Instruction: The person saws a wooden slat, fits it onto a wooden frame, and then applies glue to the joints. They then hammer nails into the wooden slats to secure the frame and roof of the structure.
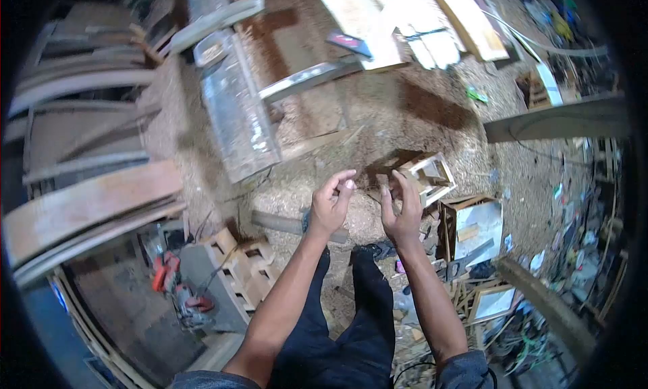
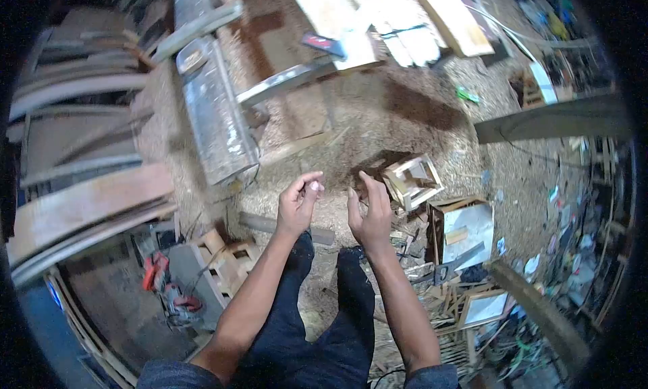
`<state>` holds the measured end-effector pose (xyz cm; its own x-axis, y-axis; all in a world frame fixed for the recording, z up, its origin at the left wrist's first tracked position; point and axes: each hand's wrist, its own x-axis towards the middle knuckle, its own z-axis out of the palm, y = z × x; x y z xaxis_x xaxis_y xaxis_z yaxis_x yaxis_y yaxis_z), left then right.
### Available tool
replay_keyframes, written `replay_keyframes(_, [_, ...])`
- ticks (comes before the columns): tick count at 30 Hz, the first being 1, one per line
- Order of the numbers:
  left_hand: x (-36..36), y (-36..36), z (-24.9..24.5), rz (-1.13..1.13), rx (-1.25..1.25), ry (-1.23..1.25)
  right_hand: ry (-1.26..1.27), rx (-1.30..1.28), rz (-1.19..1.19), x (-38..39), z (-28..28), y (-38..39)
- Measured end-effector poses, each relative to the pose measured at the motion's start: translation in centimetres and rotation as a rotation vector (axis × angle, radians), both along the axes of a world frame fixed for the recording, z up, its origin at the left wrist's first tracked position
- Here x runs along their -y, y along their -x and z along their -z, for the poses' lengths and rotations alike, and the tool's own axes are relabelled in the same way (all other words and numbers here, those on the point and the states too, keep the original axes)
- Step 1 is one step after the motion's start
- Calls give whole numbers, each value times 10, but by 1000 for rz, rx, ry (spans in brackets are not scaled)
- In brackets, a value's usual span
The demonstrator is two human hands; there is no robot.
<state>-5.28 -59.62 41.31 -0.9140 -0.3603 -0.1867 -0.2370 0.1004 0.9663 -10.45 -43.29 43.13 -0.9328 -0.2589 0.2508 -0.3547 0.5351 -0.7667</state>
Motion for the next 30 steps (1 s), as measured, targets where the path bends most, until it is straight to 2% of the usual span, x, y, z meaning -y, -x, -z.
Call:
replay_keyframes(2, [34,-8,-6,-50,-12,27,36,104,-78,46,-6,4])
replay_keyframes(3, [51,-13,-10,-89,-12,22,47,32,-122,67,0,7])
replay_keyframes(6, [100,-17,-17,-167,-99,19,95,89,-212,127,-4,11])
replay_keyframes(11, [196,18,-28,-306,-154,69,99,-42,-366,228,-2,51])
replay_keyframes(13, [245,46,-43,-330,49,232,105,-115,-406,272,3,77])
replay_keyframes(15, [290,76,-12,-441,-169,414,115,-190,-382,318,4,107])
replay_keyframes(18, [342,116,2,-470,-232,495,85,-160,-323,374,19,150])
replay_keyframes(22, [390,167,20,-535,-169,601,-104,-288,-331,421,31,182])
replay_keyframes(23, [394,176,21,-602,-82,826,-131,-371,-350,430,39,190])
replay_keyframes(29, [417,177,21,-533,-61,778,-259,-271,-380,445,40,200])
replay_keyframes(30, [414,168,13,-494,-67,708,-262,-265,-379,442,42,200])
